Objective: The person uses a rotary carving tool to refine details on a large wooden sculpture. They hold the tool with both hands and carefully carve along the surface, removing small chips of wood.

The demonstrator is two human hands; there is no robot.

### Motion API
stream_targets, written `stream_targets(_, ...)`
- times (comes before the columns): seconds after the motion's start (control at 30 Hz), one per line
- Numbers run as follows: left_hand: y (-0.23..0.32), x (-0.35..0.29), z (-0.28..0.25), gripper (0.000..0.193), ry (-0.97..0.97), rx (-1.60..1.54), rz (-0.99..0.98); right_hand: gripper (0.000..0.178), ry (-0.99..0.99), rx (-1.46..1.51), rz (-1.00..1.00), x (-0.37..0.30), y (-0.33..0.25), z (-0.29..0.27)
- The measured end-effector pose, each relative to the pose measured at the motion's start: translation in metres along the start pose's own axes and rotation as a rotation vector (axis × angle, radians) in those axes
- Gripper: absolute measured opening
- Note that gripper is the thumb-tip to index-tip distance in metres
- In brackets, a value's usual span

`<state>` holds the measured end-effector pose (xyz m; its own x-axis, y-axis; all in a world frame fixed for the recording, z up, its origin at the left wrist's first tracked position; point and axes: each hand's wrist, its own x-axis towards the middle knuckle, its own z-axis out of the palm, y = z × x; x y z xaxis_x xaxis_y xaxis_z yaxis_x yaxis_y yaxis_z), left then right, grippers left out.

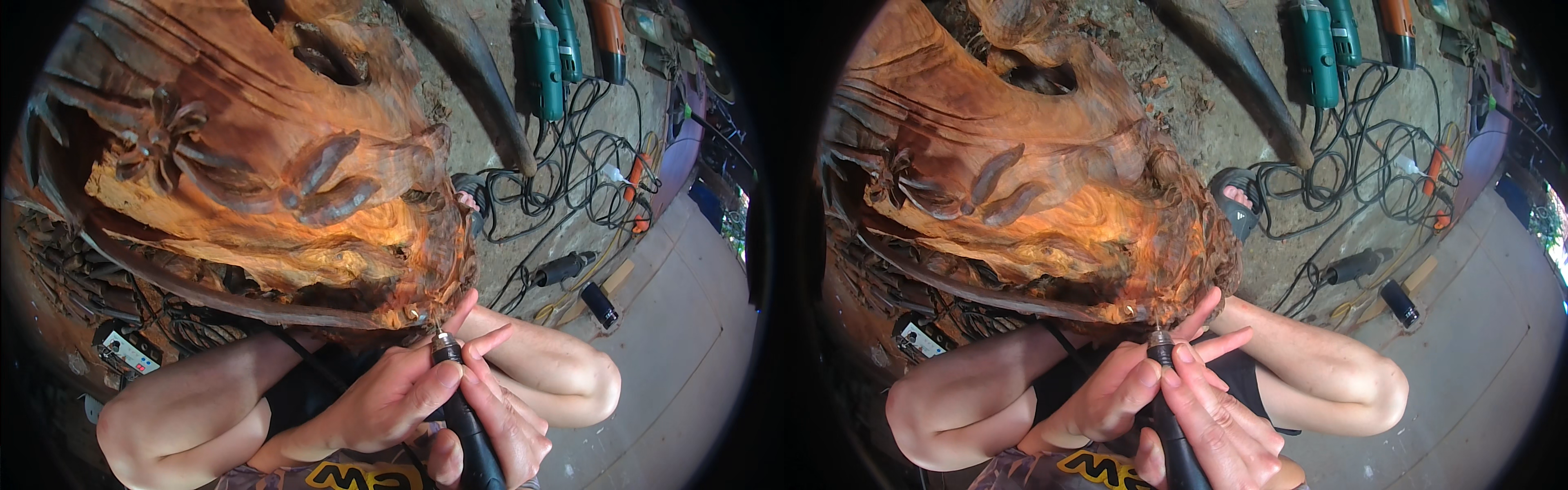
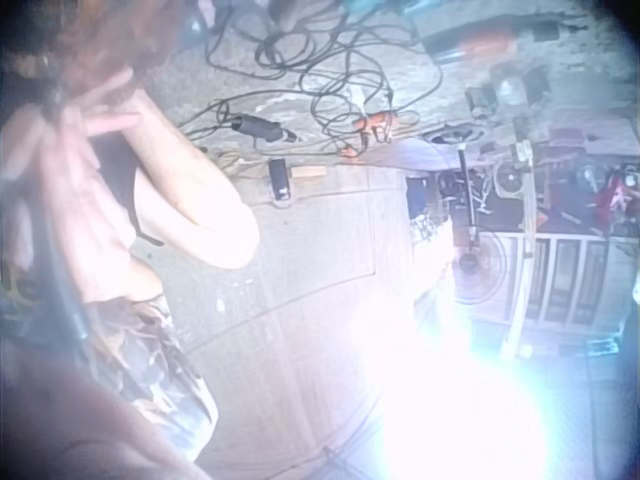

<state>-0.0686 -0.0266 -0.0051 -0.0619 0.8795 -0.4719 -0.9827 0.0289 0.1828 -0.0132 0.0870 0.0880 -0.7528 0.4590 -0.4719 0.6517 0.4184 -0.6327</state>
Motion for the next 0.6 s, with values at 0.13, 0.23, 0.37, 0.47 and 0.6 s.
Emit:
stream_targets(0.13, -0.001, 0.003, -0.002, 0.055, -0.017, 0.042, -0.007, 0.038, -0.033, -0.018, 0.077, 0.003, -0.009, -0.005)
stream_targets(0.23, 0.004, 0.003, 0.0, 0.053, -0.044, 0.065, -0.022, 0.034, -0.086, 0.018, 0.154, 0.008, -0.013, -0.012)
stream_targets(0.37, 0.006, 0.004, -0.007, 0.051, -0.09, 0.108, -0.036, 0.026, -0.27, 0.189, 0.301, 0.032, -0.001, -0.025)
stream_targets(0.47, 0.006, 0.005, -0.008, 0.052, -0.089, 0.105, -0.038, 0.022, -0.541, 0.409, 0.495, 0.067, 0.021, -0.039)
stream_targets(0.6, 0.006, 0.005, -0.003, 0.054, -0.042, 0.041, -0.047, 0.019, -0.838, 0.709, 0.824, 0.093, 0.035, -0.046)
